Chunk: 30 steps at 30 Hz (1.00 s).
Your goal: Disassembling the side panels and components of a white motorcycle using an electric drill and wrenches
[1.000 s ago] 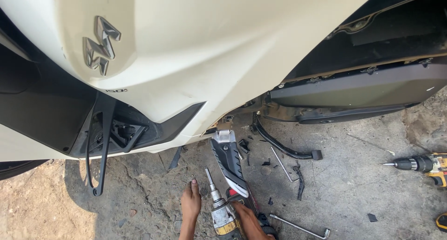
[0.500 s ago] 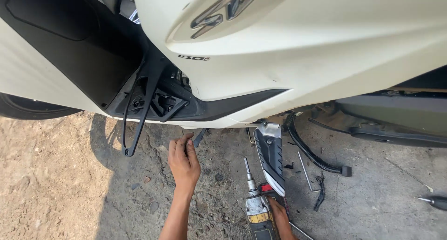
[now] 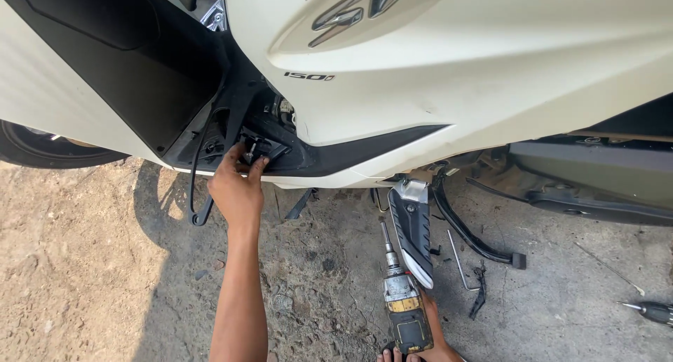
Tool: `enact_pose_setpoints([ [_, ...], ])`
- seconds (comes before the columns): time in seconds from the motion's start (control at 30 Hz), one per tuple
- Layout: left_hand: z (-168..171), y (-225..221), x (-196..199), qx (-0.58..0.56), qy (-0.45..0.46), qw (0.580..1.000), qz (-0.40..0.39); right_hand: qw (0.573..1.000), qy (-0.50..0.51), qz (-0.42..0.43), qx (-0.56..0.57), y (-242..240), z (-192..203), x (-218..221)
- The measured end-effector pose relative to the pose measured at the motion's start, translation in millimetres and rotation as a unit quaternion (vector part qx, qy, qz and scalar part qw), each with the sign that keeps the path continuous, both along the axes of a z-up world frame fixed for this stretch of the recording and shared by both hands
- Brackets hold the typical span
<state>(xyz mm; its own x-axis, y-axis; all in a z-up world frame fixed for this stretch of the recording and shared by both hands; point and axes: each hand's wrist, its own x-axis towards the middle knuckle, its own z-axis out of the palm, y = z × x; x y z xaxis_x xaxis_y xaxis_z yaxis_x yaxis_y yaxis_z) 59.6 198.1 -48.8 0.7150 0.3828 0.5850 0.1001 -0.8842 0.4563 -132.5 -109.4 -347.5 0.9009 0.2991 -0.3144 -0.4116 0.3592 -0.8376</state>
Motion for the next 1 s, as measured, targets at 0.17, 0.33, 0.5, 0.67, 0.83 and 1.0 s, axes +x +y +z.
enact_pose_setpoints([
  [0.17, -85.3, -7.1, -29.7, 0.061, -0.145, 0.986, -0.058, 0.992, -0.108, -0.007, -0.060, -2.2, 20.1, 8.9],
  [0.33, -212.3, -93.7, -43.9, -0.128, 0.357, 0.920, -0.095, 0.966, -0.173, -0.030, -0.189, -9.7, 37.4, -0.7],
  [0.5, -286.7, -147.6, -9.7, -0.025, 0.403, 0.892, -0.205, 0.972, -0.144, -0.048, -0.182, -15.9, 20.5, -16.0],
  [0.67, -342.4, -164.3, -6.6, 0.067, 0.379, 0.888, -0.252, 0.979, -0.102, -0.067, -0.166, -29.0, -5.3, -27.0],
  [0.83, -391.9, -151.7, -9.8, 0.208, 0.350, 0.861, -0.303, 0.985, -0.074, -0.051, -0.148, -35.0, -1.8, -25.3],
  [1.0, -313.2, -147.8, -29.3, 0.194, 0.427, 0.838, -0.278, 0.978, -0.168, -0.046, -0.116, -39.2, 3.3, -22.7],
])
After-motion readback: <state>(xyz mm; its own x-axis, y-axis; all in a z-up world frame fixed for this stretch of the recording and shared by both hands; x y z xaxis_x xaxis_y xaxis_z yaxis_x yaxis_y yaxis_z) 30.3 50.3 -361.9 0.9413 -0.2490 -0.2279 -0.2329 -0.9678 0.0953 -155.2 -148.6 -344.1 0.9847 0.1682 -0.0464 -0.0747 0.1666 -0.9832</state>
